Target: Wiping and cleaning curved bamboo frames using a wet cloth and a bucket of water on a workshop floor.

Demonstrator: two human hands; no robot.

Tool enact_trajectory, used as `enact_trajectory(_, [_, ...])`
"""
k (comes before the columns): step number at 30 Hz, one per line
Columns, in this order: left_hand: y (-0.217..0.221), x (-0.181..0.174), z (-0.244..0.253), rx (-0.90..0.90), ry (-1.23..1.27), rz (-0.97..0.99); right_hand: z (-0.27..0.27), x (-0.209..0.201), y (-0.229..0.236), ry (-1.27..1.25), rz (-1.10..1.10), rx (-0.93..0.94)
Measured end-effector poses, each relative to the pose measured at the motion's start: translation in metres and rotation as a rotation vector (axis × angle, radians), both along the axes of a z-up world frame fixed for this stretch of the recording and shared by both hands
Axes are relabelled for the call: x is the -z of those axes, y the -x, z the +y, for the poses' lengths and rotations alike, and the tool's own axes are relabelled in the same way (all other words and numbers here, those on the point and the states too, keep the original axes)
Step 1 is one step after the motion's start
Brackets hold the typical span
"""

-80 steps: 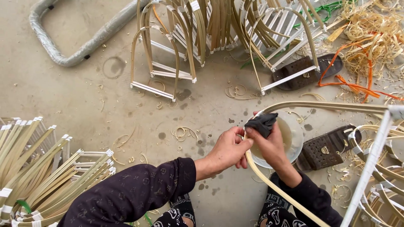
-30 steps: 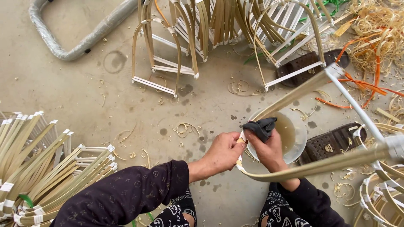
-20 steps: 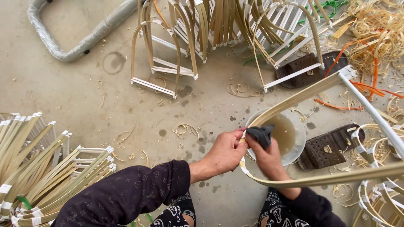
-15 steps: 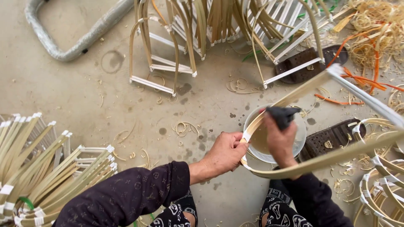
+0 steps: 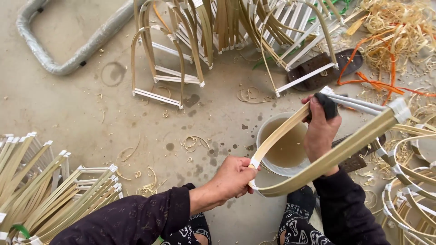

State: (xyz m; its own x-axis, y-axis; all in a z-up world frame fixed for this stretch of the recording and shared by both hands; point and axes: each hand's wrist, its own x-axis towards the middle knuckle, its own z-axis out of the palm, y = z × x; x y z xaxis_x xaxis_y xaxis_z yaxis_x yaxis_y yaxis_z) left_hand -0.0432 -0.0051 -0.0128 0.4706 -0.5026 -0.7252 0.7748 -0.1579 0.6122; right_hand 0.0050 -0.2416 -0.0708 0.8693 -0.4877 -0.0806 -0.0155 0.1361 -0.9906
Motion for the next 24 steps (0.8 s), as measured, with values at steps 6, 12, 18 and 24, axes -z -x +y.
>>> enact_trajectory(6, [-0.006,0.013,0.011,-0.056,0.047,0.061,0.054,0.03,0.059,0.138,0.241,-0.239])
enact_trajectory(12, [-0.001,0.001,0.024,0.005,0.134,0.196,-0.006,0.024,0.009,-0.115,0.085,-0.037])
enact_trajectory(18, [-0.004,-0.003,0.023,0.02,0.062,0.221,0.038,0.016,0.045,-0.25,0.05,-0.184])
enact_trajectory(24, [0.001,-0.01,0.026,0.028,0.125,0.145,0.019,0.014,0.037,-0.068,0.225,-0.169])
